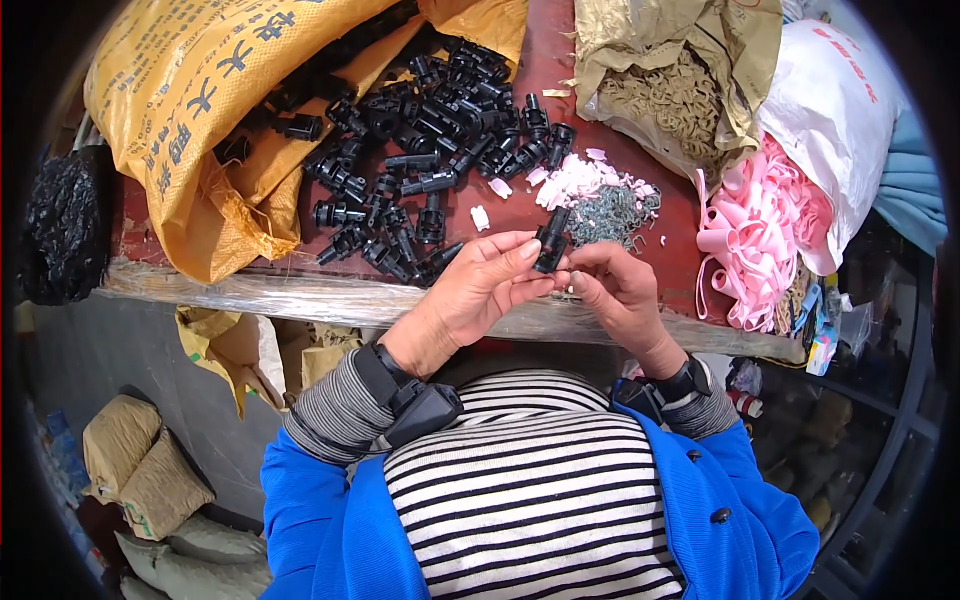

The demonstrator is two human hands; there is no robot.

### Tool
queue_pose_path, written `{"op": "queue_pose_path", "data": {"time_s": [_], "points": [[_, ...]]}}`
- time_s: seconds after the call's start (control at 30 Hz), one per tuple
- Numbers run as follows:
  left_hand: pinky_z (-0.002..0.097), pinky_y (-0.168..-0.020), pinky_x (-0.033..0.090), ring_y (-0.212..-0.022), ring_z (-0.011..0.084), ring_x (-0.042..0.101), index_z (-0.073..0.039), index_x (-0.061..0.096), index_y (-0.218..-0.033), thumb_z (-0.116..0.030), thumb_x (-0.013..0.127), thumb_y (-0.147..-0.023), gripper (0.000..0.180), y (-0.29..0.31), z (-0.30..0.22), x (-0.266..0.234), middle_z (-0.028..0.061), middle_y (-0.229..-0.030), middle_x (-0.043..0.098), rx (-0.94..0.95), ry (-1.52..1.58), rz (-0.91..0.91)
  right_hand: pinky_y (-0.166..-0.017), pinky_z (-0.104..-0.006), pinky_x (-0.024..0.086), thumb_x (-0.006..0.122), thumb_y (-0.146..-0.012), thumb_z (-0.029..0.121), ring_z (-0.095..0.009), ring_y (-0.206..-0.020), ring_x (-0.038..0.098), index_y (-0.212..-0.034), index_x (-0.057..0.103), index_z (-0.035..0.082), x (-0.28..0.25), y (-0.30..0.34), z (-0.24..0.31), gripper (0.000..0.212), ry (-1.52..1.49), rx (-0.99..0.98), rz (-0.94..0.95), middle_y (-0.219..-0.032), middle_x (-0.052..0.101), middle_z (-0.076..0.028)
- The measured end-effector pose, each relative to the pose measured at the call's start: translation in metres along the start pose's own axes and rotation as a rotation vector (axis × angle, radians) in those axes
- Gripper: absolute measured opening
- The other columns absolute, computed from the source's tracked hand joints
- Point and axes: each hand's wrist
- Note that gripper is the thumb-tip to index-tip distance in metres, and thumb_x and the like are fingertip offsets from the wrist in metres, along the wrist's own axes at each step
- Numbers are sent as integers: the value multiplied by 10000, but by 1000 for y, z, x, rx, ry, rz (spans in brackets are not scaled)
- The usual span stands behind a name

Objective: Manually assembling small black plastic components with tiny metal pins and attaching them to pink and white plastic pieces.

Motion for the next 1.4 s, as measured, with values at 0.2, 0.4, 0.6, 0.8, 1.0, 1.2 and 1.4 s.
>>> {"op": "queue_pose_path", "data": {"time_s": [0.2,0.4,0.6,0.8,1.0,1.2,1.4], "points": [[255,-753,499,-862,215,589,47,486,-1013,-115,486,-848,232,1,-1,-1,139,-945,573,-48,50,-49,-521,-254,423,528,-814,59,-118,-600,521,-814,519,-2,-11,-3,-2,62,563,-328,97,-702,531,-48],[237,-719,510,-846,218,596,40,485,-1017,-106,489,-845,226,1,3,-2,135,-937,574,-37,4,-76,-624,-187,366,479,-841,71,-92,-649,422,-789,461,20,-16,-2,1,75,248,128,66,-768,475,-31],[228,-702,514,-842,203,596,29,490,-1031,-101,512,-832,239,0,4,-2,110,-933,575,-63,2,-89,-697,-228,372,472,-833,73,-143,-760,437,-794,458,26,-4,-16,3,63,431,-231,30,-908,451,-91],[224,-694,509,-833,185,594,22,513,-1020,-120,523,-828,238,1,3,-1,86,-929,578,-97,-30,-101,-765,-279,375,490,-793,18,-224,-881,457,-788,460,18,3,-18,3,31,652,-318,26,-1019,427,-150],[242,-700,524,-823,209,602,39,495,-1022,-94,489,-842,224,0,3,-1,123,-931,575,-106,-39,-128,-765,-305,387,518,-755,-11,-258,-886,471,-787,471,16,4,-14,1,63,741,-319,-10,-1029,434,-169],[238,-686,525,-809,208,606,37,511,-1003,-93,505,-834,214,0,3,0,123,-917,583,-112,-71,-166,-724,-301,409,542,-726,-19,-255,-870,478,-789,478,18,1,-17,4,97,883,-450,64,-1013,446,-164],[226,-676,525,-805,210,609,40,514,-1004,-66,509,-824,208,0,-2,2,124,-905,589,-129,-152,-187,-700,-298,416,548,-719,-20,-246,-867,479,-769,493,29,0,-16,-4,89,675,-306,54,-983,461,-146]]}}
Point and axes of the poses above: each hand's wrist, its own y-axis away from the middle knuckle, its own x-axis out of the palm, z = x × y
